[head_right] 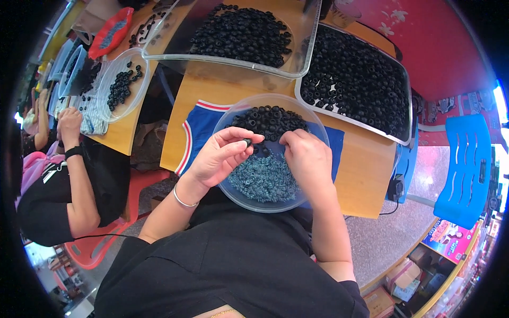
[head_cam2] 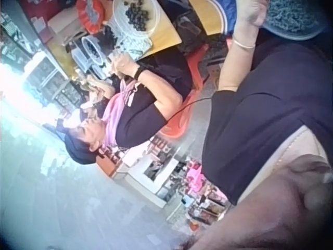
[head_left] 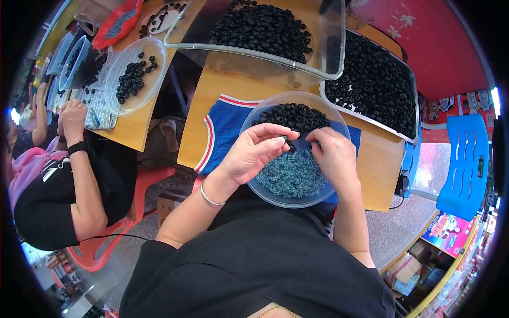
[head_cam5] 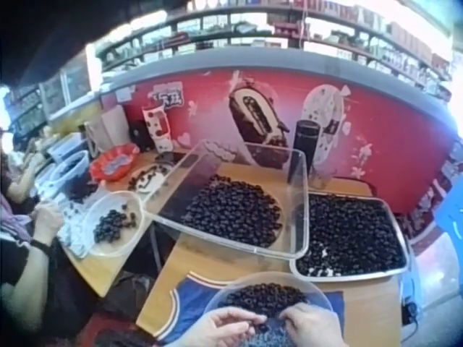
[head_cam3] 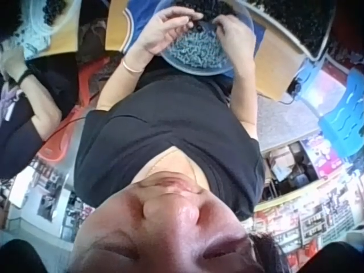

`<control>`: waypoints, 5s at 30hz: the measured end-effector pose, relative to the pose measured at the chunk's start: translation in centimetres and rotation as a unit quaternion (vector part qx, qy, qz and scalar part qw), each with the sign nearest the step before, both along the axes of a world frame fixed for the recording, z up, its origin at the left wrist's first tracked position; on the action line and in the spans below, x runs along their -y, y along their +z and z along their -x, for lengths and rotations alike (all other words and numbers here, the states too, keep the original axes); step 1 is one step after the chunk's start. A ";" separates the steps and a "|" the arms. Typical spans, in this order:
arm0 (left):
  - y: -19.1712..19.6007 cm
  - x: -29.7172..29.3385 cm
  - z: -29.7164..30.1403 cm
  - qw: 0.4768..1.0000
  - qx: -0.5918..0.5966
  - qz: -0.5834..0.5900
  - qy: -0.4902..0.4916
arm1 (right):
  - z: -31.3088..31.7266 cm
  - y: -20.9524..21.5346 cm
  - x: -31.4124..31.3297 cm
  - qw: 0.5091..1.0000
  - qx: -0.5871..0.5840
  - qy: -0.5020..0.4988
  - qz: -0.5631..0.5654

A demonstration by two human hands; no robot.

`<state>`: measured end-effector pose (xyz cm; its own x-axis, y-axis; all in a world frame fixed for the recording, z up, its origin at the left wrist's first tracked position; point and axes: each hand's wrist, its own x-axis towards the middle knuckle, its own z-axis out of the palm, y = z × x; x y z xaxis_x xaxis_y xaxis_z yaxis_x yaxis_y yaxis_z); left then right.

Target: The person assembles small components by picking black plastic pieces and small springs from a bowl and inserting the springs into the plastic pieces by hand.

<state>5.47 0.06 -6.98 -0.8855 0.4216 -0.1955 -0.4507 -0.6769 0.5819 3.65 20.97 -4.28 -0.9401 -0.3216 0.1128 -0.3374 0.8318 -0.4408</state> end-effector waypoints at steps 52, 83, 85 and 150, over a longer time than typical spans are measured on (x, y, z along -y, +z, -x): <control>0.2 -2.2 -1.0 0.996 0.019 -0.074 -0.040 | -3.2 1.7 1.0 0.943 -0.040 0.016 0.330; 8.7 1.0 8.2 0.835 -0.351 0.363 0.222 | -2.4 1.4 -0.7 0.912 0.055 -0.097 0.394; 8.9 1.0 8.3 0.720 -0.443 0.453 0.282 | -2.0 1.1 -0.8 0.939 0.044 -0.061 0.336; -0.1 -1.2 -0.6 0.997 0.015 -0.043 -0.056 | -2.3 2.6 1.4 0.950 0.028 0.020 0.309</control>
<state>6.06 1.28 -7.06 -0.8266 0.5334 -0.1795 -0.5419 -0.6684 0.5095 5.95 19.54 -1.69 -0.9390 -0.2451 0.2411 -0.3238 0.3950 -0.8597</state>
